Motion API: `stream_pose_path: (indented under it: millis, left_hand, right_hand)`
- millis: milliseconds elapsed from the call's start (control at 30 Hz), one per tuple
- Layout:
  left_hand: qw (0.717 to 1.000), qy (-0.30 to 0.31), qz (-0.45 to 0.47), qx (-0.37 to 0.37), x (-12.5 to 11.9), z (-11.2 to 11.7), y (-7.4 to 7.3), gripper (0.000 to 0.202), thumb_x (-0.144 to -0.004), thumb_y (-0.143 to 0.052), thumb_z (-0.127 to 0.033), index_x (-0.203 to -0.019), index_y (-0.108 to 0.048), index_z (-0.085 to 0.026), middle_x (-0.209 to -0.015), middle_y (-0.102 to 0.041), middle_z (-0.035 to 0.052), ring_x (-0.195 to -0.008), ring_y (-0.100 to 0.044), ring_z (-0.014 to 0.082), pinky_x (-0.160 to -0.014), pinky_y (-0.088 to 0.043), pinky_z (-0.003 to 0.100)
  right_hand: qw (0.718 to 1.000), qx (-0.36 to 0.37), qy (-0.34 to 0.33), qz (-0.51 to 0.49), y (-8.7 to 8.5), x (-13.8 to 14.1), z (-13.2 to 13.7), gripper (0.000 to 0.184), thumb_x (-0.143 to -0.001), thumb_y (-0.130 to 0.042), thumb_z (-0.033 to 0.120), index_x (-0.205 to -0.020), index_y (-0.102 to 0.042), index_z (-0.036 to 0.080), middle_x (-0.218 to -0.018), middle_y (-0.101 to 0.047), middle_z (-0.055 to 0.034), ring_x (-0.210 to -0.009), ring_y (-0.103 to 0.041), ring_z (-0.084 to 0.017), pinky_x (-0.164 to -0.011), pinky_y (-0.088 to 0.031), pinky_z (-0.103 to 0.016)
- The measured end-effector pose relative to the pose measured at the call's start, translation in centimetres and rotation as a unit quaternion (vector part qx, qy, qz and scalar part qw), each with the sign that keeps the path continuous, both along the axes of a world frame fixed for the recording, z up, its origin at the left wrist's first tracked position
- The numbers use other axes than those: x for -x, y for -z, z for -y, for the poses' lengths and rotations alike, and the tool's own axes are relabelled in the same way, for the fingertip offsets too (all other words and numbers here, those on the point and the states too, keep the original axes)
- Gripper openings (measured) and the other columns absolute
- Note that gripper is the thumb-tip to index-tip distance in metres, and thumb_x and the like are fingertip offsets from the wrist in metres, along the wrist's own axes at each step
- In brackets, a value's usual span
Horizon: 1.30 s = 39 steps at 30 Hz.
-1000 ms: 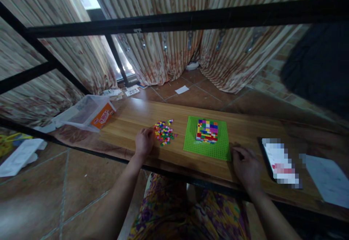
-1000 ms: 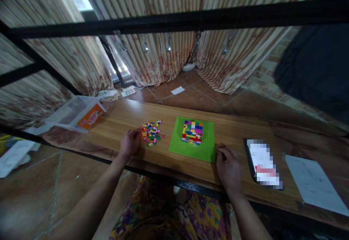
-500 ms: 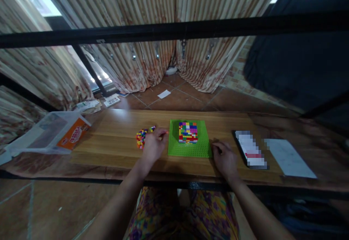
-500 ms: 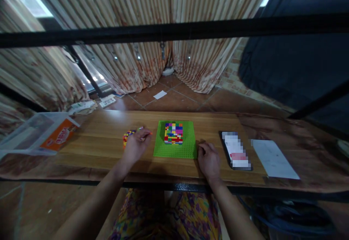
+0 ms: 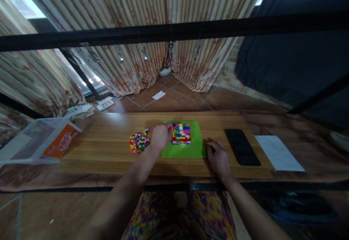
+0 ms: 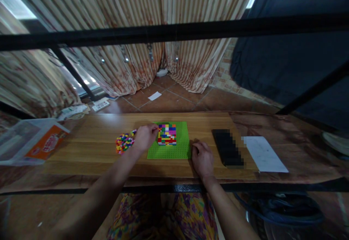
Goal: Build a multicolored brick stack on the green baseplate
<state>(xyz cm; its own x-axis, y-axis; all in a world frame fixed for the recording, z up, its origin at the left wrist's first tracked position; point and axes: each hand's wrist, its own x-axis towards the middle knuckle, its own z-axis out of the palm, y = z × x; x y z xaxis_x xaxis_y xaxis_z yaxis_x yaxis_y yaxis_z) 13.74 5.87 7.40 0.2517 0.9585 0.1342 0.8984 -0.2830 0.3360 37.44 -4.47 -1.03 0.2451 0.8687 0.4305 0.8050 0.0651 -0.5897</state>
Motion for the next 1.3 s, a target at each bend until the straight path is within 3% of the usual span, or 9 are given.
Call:
stream_pose_path:
  millis: [333, 533, 700, 933, 1300]
  left_hand:
    - [0.999, 0.001, 0.031, 0.011, -0.4, -0.7, -0.7, 0.017, -0.085, -0.056, -0.018, -0.091, -0.071, -0.021, -0.087, -0.076, 0.0053, -0.083, -0.07, 0.0197, -0.076, -0.051, 0.027]
    - [0.988, -0.011, 0.15, 0.041, 0.0, -0.9, 0.4, 0.017, -0.08, -0.058, -0.013, -0.089, -0.07, -0.021, -0.087, -0.076, 0.0039, -0.082, -0.07, 0.0175, -0.076, -0.052, 0.026]
    - [0.97, -0.017, 0.237, 0.057, 0.4, -1.3, 1.6, 0.015, -0.082, -0.057, -0.017, -0.081, -0.071, -0.02, -0.083, -0.075, 0.0023, -0.079, -0.069, 0.0161, -0.074, -0.052, 0.025]
    - [0.954, -0.052, 0.285, 0.081, 0.2, -2.3, 2.7, 0.019, -0.083, -0.056, -0.026, -0.076, -0.073, -0.019, -0.067, -0.07, 0.0003, -0.066, -0.064, 0.0135, -0.063, -0.049, 0.023]
    - [0.938, -0.061, 0.334, 0.07, -0.2, -2.2, 3.2, 0.015, -0.081, -0.06, -0.023, -0.083, -0.074, -0.017, -0.079, -0.074, 0.0035, -0.073, -0.067, 0.0142, -0.069, -0.05, 0.024]
  right_hand:
    - [1.0, 0.004, 0.002, 0.0, 0.0, -0.1, 0.0, 0.029, -0.092, -0.045, 0.03, -0.087, -0.072, 0.019, -0.092, -0.069, -0.0099, -0.083, -0.064, -0.022, -0.079, -0.052, -0.036]
    - [1.0, -0.003, 0.0, 0.006, 0.0, -0.1, 0.0, 0.028, -0.091, -0.045, 0.027, -0.088, -0.072, 0.019, -0.093, -0.069, -0.0102, -0.083, -0.065, -0.022, -0.08, -0.052, -0.037]
    - [1.0, 0.003, 0.006, 0.006, -0.1, 0.0, 0.0, 0.027, -0.091, -0.046, 0.027, -0.087, -0.072, 0.018, -0.094, -0.069, -0.0111, -0.084, -0.065, -0.023, -0.081, -0.052, -0.037]
    - [1.0, 0.006, 0.006, 0.0, -0.2, 0.0, 0.0, 0.028, -0.091, -0.046, 0.028, -0.085, -0.071, 0.019, -0.093, -0.069, -0.0108, -0.083, -0.065, -0.023, -0.079, -0.052, -0.037]
    - [1.0, 0.008, 0.004, 0.013, -0.1, 0.0, 0.1, 0.027, -0.091, -0.046, 0.028, -0.087, -0.071, 0.019, -0.093, -0.069, -0.0108, -0.083, -0.065, -0.023, -0.079, -0.052, -0.037]
